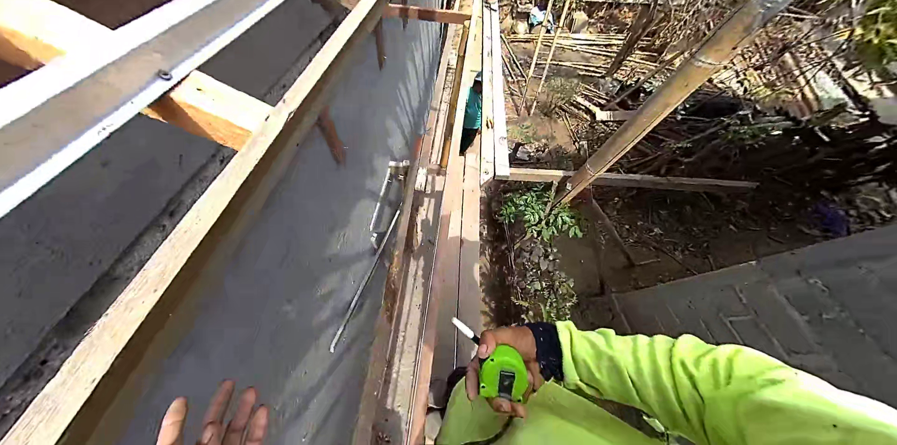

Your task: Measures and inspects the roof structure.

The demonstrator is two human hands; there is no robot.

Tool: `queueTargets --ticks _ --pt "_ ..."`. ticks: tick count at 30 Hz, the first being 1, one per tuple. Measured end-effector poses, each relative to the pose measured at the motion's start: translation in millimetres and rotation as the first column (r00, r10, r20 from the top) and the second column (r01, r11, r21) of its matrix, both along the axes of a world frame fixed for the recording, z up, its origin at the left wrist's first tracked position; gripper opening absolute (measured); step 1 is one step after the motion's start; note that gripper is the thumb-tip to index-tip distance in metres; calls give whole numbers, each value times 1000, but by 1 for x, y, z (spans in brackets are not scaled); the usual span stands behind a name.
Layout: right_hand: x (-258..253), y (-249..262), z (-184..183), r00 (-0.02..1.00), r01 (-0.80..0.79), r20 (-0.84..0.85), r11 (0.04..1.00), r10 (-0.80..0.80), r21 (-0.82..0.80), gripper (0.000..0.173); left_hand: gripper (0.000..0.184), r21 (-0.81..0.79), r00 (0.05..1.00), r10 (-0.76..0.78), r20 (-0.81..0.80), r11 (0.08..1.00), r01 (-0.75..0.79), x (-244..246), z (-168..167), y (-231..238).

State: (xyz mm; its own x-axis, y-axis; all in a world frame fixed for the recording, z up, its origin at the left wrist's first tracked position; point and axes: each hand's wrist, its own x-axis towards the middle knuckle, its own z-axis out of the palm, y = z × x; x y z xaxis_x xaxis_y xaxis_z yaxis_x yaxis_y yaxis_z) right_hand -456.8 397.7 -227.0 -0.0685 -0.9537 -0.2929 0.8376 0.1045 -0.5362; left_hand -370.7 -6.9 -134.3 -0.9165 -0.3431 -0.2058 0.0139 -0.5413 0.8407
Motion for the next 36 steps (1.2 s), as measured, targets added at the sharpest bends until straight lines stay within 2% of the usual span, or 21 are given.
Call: queueTargets --ticks 1,3,5,7,10,13,16,18,22,26,30,33,36 --pt "-2 14 -7 997 67 19 996 -68 55 57 57 22 999 21 -27 1000 -20 -19 1 1" --pt "-9 39 -17 981 183 32 972 -189 146 54 62 -31 994 56 -97 998 -59 -49 5 9" --pt "-10 59 -31 956 273 68 948 -286 162 56 68 -100 976 104 -192 987 -124 -67 5 17" --pt "-14 82 -39 934 328 91 929 -347 173 59 66 -127 964 127 -233 979 -160 -79 8 25" --pt "-37 112 -55 910 378 90 900 -404 216 56 57 -156 967 146 -210 971 -181 -104 15 33" --pt "-66 137 -75 843 458 164 844 -512 279 52 50 -218 983 161 -85 960 -176 -141 15 51" --pt "-113 154 -91 799 477 222 813 -559 333 54 59 -210 989 125 -83 968 -140 -188 16 72" --pt "-154 165 -96 801 484 214 815 -559 320 53 70 -178 986 83 -144 978 -108 -223 24 87" --pt "-234 196 -92 818 495 168 822 -550 282 47 67 -83 970 26 -244 995 -48 -282 33 116" --pt "-290 232 -81 778 552 168 787 -605 277 46 76 -66 954 -20 -299 998 0 -334 31 135" --pt "-323 264 -74 730 627 133 734 -670 261 45 66 -29 963 -1 -269 1000 -7 -385 36 162" --pt "-337 279 -75 655 710 147 670 -741 217 46 73 -41 965 -81 -251 996 73 -424 36 177" --pt "-358 292 -67 615 762 166 635 -771 123 50 56 -159 989 -116 -93 982 100 -469 34 202"
